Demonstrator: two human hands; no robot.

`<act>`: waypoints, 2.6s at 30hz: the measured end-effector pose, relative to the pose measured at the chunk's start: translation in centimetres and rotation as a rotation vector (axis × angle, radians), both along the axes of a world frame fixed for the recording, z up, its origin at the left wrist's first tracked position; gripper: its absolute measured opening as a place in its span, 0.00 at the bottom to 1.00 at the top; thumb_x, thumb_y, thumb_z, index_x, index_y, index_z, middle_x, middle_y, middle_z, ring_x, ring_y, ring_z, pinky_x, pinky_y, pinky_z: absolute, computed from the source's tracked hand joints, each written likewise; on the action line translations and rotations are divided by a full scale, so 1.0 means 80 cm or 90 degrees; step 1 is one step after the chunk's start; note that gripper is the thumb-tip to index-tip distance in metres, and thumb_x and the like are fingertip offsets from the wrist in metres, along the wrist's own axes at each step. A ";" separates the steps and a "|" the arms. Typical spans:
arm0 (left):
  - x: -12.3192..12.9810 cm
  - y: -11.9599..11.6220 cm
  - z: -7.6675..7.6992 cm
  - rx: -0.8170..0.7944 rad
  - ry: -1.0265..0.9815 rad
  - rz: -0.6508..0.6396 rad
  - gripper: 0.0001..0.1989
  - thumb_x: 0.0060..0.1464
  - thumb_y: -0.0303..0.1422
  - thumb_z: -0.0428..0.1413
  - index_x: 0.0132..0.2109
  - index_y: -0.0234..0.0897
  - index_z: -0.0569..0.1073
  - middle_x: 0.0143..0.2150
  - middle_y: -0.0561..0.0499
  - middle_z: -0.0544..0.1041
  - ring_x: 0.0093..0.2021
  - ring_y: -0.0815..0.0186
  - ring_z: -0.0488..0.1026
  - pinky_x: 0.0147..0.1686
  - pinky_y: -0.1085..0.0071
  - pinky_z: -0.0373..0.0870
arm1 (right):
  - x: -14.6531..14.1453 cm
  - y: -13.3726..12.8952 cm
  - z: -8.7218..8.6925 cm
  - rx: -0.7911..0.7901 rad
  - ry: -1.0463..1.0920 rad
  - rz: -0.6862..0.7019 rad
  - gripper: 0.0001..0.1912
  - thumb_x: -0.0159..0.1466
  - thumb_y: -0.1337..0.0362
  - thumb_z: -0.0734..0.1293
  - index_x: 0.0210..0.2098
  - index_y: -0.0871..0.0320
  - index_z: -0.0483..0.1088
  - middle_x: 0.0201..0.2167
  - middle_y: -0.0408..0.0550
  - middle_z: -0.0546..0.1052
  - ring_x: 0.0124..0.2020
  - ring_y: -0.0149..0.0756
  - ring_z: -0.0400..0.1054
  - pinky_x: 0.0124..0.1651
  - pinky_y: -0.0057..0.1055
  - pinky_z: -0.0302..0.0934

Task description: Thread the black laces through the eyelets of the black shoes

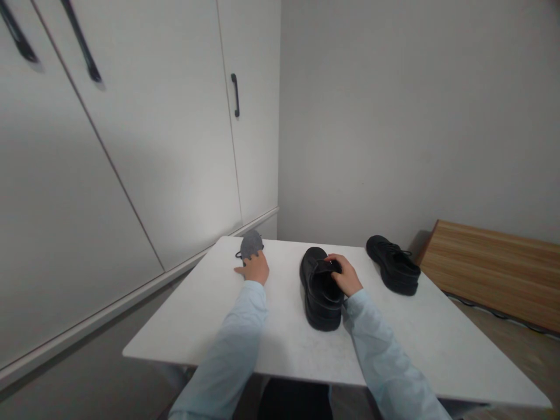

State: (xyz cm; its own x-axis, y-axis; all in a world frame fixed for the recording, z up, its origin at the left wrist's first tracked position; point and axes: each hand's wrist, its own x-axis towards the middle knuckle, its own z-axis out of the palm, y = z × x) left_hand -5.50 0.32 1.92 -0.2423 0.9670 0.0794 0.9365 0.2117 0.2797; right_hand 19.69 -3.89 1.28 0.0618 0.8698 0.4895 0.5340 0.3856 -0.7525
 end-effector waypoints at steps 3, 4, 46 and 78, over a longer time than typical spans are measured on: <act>0.004 -0.002 -0.001 0.006 0.001 -0.025 0.21 0.53 0.26 0.46 0.55 0.35 0.62 0.54 0.35 0.66 0.55 0.45 0.60 0.45 0.40 0.59 | 0.000 0.000 0.001 -0.007 -0.001 0.004 0.23 0.38 0.72 0.57 0.34 0.55 0.68 0.40 0.48 0.71 0.48 0.44 0.64 0.58 0.46 0.52; 0.005 -0.003 -0.002 0.010 0.002 -0.029 0.21 0.53 0.26 0.46 0.55 0.35 0.62 0.54 0.36 0.66 0.55 0.45 0.60 0.44 0.42 0.60 | 0.000 0.000 0.001 -0.009 -0.002 0.004 0.22 0.38 0.72 0.57 0.33 0.55 0.68 0.40 0.48 0.71 0.48 0.44 0.64 0.58 0.46 0.52; 0.045 -0.037 0.010 -0.043 -0.115 -0.507 0.34 0.38 0.36 0.62 0.56 0.41 0.68 0.48 0.43 0.70 0.50 0.52 0.68 0.49 0.61 0.65 | 0.023 0.003 0.001 -0.003 -0.075 -0.145 0.16 0.40 0.74 0.57 0.27 0.55 0.68 0.33 0.46 0.70 0.40 0.41 0.65 0.48 0.41 0.60; -0.015 0.047 -0.049 0.033 0.037 -0.099 0.24 0.60 0.44 0.37 0.62 0.51 0.59 0.66 0.39 0.54 0.65 0.37 0.45 0.51 0.29 0.41 | 0.020 0.002 0.000 0.019 -0.035 -0.110 0.17 0.40 0.74 0.57 0.28 0.56 0.69 0.33 0.46 0.72 0.40 0.40 0.66 0.48 0.40 0.60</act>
